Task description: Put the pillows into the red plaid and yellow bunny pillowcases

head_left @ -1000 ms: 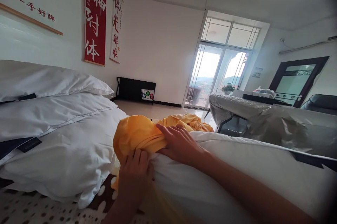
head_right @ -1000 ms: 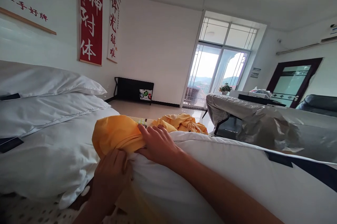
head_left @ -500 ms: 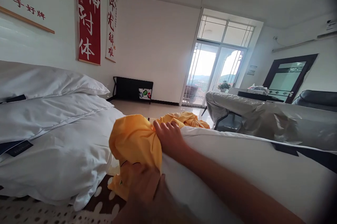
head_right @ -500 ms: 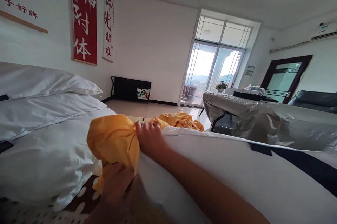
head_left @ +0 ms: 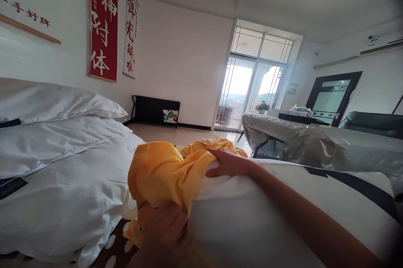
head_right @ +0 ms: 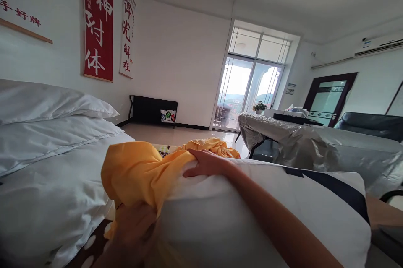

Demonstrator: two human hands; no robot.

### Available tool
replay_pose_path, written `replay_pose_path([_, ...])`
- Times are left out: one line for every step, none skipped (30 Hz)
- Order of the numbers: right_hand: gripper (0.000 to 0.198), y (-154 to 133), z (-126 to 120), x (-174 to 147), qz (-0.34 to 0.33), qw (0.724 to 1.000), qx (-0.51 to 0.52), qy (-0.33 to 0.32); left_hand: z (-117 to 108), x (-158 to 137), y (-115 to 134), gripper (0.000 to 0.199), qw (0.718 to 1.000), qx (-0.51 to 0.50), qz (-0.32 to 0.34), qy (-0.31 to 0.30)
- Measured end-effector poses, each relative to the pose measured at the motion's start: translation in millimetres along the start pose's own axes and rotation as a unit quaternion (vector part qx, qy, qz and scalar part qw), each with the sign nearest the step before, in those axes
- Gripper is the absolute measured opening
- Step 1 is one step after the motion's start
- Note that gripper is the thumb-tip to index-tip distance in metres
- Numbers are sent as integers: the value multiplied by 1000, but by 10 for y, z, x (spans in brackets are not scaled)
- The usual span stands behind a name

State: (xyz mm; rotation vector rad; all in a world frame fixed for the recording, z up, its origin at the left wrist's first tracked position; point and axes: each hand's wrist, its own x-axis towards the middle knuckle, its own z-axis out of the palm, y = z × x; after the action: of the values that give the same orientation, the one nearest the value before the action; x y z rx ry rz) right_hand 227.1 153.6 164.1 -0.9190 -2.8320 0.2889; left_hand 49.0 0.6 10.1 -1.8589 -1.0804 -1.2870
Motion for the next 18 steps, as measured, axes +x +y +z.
replay_pose_path([67, -70, 50, -21, 8, 1000, -1, 6, 1, 1, 0, 24, 1000, 24, -4, 11])
replay_pose_path([67, -153, 110, -38, 19, 999, -15, 22, 0, 9, -9, 18, 998, 60, -11, 20])
replay_pose_path([65, -242, 176, -52, 30, 998, -39, 43, -5, 24, -27, 10, 994, 101, -20, 29])
replay_pose_path([63, -329, 242, -66, 39, 995, -66, 63, -14, 51, -52, 7, 989, 144, -26, 38])
replay_pose_path([61, -410, 304, -81, 46, 991, -93, 82, -28, 89, -81, 15, 982, 184, -29, 46])
replay_pose_path([59, -481, 358, -97, 51, 987, -114, 99, -46, 140, -112, 21, 974, 217, -30, 53])
replay_pose_path([58, -539, 404, -115, 56, 983, -131, 115, -64, 201, -142, 25, 968, 245, -26, 56])
replay_pose_path([58, -585, 440, -133, 59, 980, -143, 130, -82, 270, -168, 27, 961, 269, -23, 57])
replay_pose_path([58, -620, 468, -152, 61, 977, -149, 140, -98, 341, -189, 28, 955, 290, -21, 56])
replay_pose_path([59, -645, 488, -169, 63, 975, -153, 148, -109, 413, -203, 28, 951, 305, -20, 53])
replay_pose_path([60, -662, 501, -184, 64, 974, -157, 153, -115, 480, -211, 27, 948, 313, -19, 48])
replay_pose_path([60, -675, 508, -195, 65, 973, -159, 157, -116, 541, -213, 26, 948, 315, -18, 43])
replay_pose_path([61, -683, 512, -202, 67, 971, -161, 161, -112, 596, -209, 24, 949, 313, -15, 37])
replay_pose_path([61, -689, 512, -203, 69, 970, -163, 164, -102, 644, -200, 22, 949, 314, -14, 32])
replay_pose_path([61, -694, 511, -199, 71, 970, -164, 167, -88, 688, -186, 20, 948, 318, -13, 28])
replay_pose_path([60, -698, 510, -189, 74, 969, -166, 169, -67, 728, -167, 19, 945, 326, -11, 28])
replay_pose_path([58, -703, 508, -173, 77, 968, -169, 167, -42, 767, -145, 17, 941, 336, -10, 30])
replay_pose_path([54, -707, 508, -154, 77, 968, -175, 162, -12, 805, -119, 16, 939, 343, -6, 35])
